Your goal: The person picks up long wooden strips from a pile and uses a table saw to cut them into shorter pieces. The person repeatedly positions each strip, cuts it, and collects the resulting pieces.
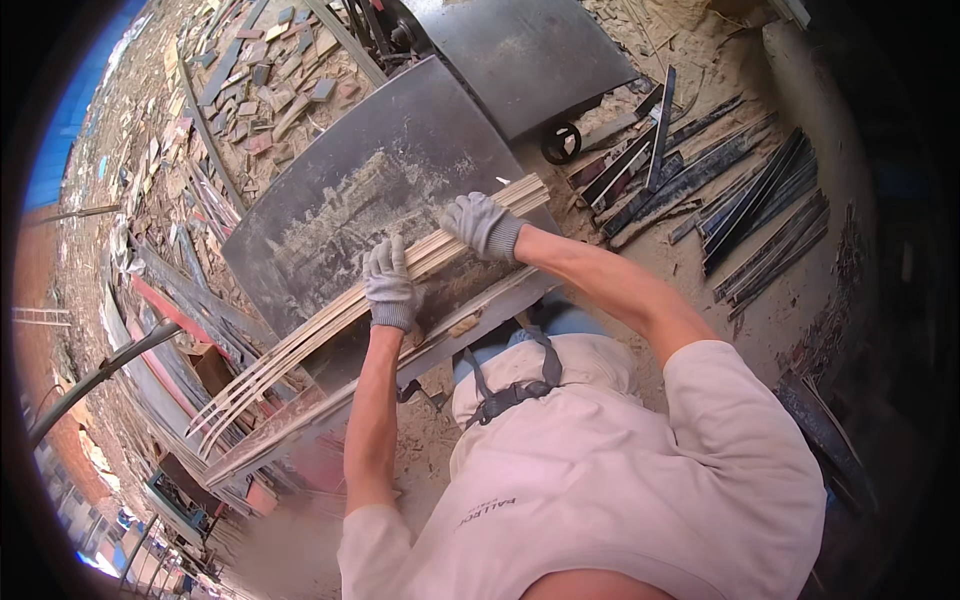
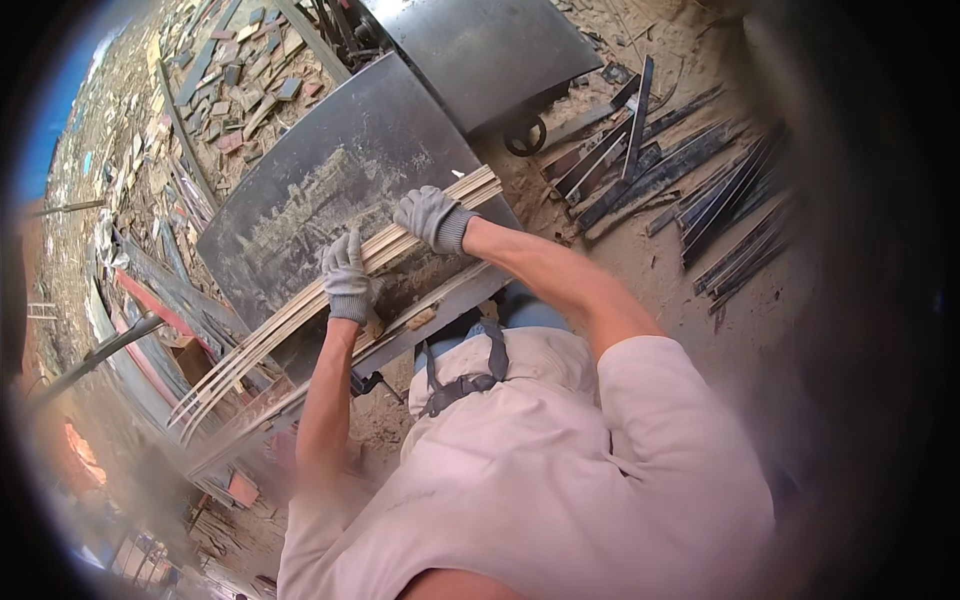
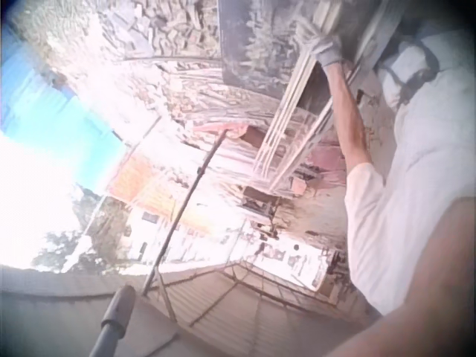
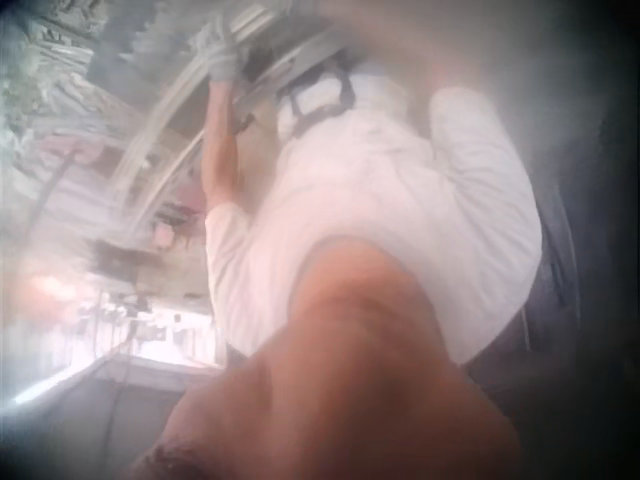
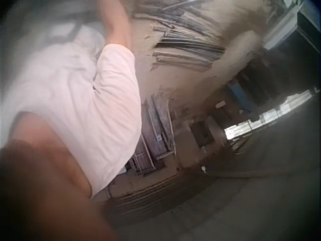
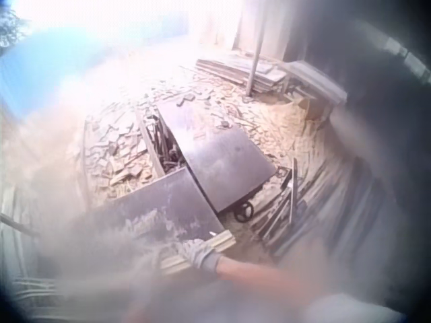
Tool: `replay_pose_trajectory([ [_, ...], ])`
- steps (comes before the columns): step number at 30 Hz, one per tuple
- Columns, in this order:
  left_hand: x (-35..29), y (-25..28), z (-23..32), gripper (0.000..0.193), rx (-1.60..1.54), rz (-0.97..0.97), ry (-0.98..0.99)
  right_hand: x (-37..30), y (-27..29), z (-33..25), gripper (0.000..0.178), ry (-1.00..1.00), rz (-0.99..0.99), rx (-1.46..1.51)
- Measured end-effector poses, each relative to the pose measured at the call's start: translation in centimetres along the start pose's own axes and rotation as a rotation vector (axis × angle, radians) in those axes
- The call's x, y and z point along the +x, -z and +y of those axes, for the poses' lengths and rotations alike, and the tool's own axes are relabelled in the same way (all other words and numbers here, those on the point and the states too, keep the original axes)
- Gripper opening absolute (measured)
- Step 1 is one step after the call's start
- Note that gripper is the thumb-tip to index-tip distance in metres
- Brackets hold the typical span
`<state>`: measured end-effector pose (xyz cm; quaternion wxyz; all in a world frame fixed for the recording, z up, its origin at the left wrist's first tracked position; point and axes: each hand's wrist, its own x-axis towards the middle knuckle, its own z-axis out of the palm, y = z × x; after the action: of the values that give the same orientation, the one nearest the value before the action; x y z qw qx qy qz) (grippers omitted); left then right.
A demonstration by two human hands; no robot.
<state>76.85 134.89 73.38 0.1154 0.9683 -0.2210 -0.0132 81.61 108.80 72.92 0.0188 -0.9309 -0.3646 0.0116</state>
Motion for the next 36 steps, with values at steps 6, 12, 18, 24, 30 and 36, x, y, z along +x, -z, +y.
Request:
replay_pose_trajectory([
  [6,0.1,-2.8,-1.5,0.083,-0.014,-0.107,0.042,0.2,-3.2,0.5,0.030,0.025,0.068,0.105],
  [12,0.6,-3.8,0.8,0.077,-0.010,-0.123,0.006,-2.6,-2.7,2.2,0.041,0.030,-0.189,0.187],
  [18,1.1,-5.4,2.0,0.067,0.056,-0.103,-0.003,-4.0,-4.2,3.5,0.038,0.051,-0.001,0.244],
  [24,1.7,-4.5,3.1,0.072,0.070,-0.078,-0.010,-3.7,-4.5,4.6,0.034,0.096,0.046,0.271],
  [30,1.7,-4.8,3.9,0.090,0.119,-0.135,0.050,-3.9,-4.2,5.1,0.040,0.110,0.012,0.291],
  [36,1.8,-4.1,5.0,0.105,0.068,-0.126,0.153,-3.8,-2.5,4.6,0.033,0.077,-0.109,0.193],
])
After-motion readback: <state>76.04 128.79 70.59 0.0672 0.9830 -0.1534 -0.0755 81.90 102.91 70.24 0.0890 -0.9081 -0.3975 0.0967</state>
